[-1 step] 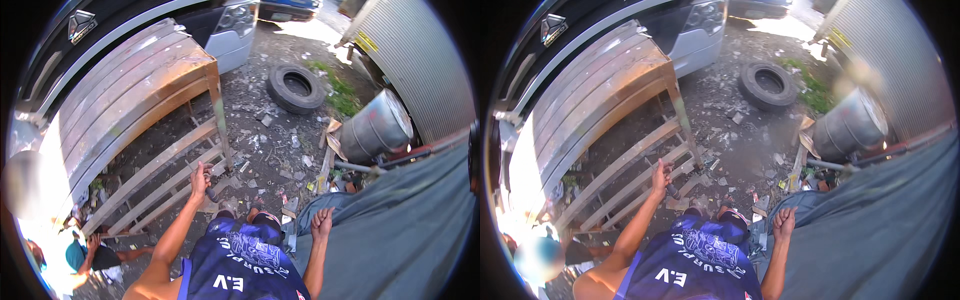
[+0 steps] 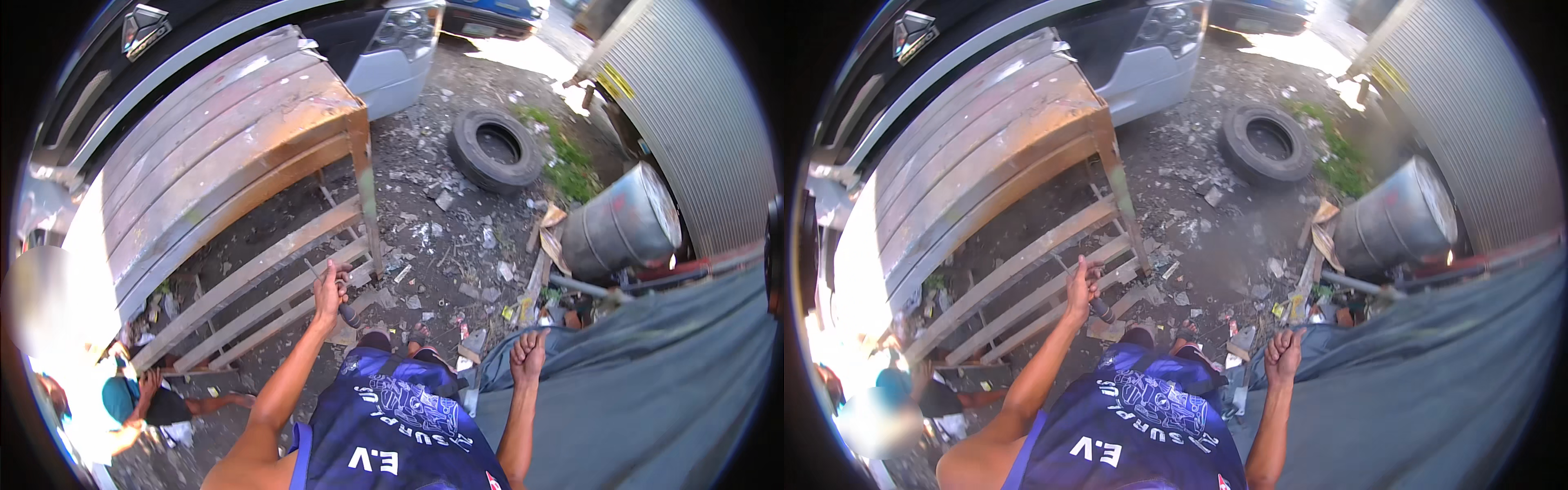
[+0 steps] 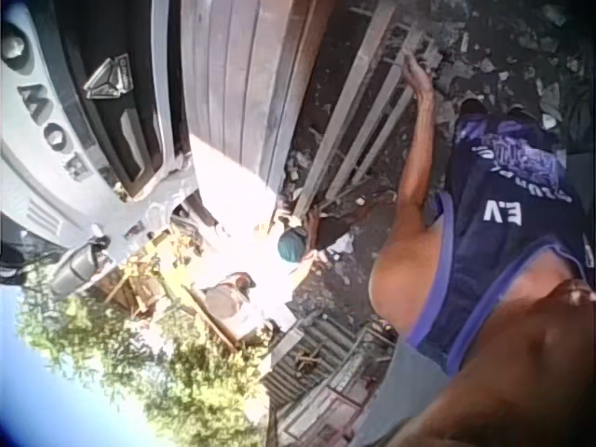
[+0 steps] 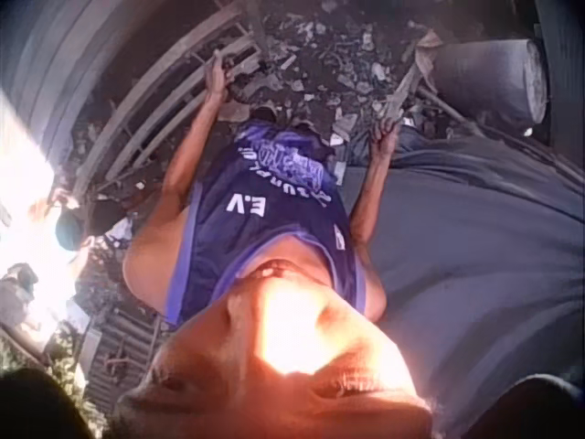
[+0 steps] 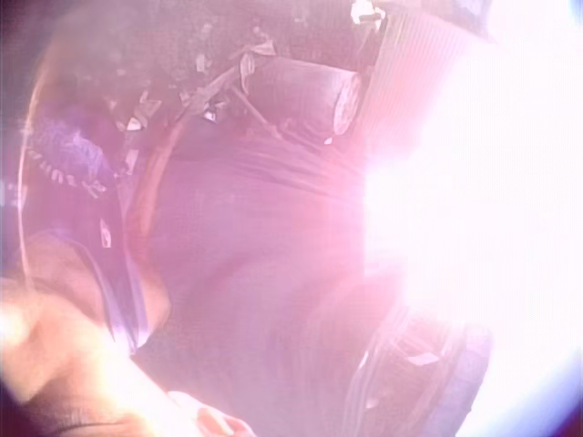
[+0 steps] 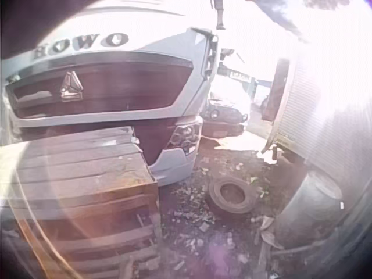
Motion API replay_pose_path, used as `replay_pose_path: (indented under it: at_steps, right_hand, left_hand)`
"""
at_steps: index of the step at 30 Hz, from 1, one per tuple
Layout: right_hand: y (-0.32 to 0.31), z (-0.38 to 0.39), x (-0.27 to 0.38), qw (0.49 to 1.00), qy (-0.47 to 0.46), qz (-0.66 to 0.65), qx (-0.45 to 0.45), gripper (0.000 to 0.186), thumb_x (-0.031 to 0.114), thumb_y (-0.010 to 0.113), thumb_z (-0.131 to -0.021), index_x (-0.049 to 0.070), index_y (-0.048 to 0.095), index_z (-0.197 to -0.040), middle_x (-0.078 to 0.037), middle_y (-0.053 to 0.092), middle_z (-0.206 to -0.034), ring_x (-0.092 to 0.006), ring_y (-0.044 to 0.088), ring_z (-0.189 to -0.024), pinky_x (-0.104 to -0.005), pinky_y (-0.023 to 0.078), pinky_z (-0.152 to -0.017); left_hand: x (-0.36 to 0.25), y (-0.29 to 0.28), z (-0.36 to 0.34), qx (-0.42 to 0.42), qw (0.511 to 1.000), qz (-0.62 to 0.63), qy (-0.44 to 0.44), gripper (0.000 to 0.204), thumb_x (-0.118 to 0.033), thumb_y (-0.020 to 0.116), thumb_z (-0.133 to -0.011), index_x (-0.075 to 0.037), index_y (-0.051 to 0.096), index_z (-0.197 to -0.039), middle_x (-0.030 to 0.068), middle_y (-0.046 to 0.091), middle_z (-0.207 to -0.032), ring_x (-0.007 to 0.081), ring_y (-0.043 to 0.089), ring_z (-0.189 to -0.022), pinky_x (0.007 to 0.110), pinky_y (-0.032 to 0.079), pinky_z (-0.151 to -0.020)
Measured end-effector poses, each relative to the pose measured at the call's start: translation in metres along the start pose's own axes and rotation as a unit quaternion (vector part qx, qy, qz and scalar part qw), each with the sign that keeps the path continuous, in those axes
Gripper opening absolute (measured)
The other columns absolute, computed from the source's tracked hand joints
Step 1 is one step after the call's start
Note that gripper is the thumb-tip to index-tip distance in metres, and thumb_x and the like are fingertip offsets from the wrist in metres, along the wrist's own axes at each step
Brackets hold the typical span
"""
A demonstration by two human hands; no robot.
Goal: The person uses a screwdriver to remove screws from a white appliance door, detaches a hinge, and places the screws into a toolbox. The person then moves the door to a vehicle.
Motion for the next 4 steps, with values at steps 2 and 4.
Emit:
replay_pose_path:
  at_steps: [2,4]
  right_hand:
    - [0.071,-0.106,0.035,0.991,0.066,0.087,0.079,0.055,0.055,0.034,-0.106,0.015,0.037,-0.069,0.003,0.033,-0.058,-0.0081,0.033,-0.042,-0.0234,0.027,-0.036]
    - [0.157,-0.201,0.052,0.963,0.102,0.185,0.167,0.055,0.054,0.035,-0.107,0.015,0.036,-0.068,0.002,0.032,-0.057,-0.0097,0.033,-0.042,-0.0252,0.027,-0.036]
  left_hand:
    - [-0.043,0.025,-0.016,-0.036,0.997,0.025,0.057,0.060,-0.058,0.047,-0.102,-0.003,0.067,-0.115,-0.0026,0.054,-0.086,0.0020,0.041,-0.054,0.020,0.037,-0.044]
    - [-0.074,0.041,-0.023,-0.084,0.987,0.026,0.132,0.056,-0.054,0.050,-0.103,-0.003,0.066,-0.121,-0.0011,0.053,-0.090,0.0022,0.042,-0.055,0.021,0.039,-0.044]
Point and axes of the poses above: each hand's wrist, its own z-axis away from the middle knuckle, its own y-axis out of the palm, x = y × z, the point moved 4 cm from there along -z, towards the middle knuckle
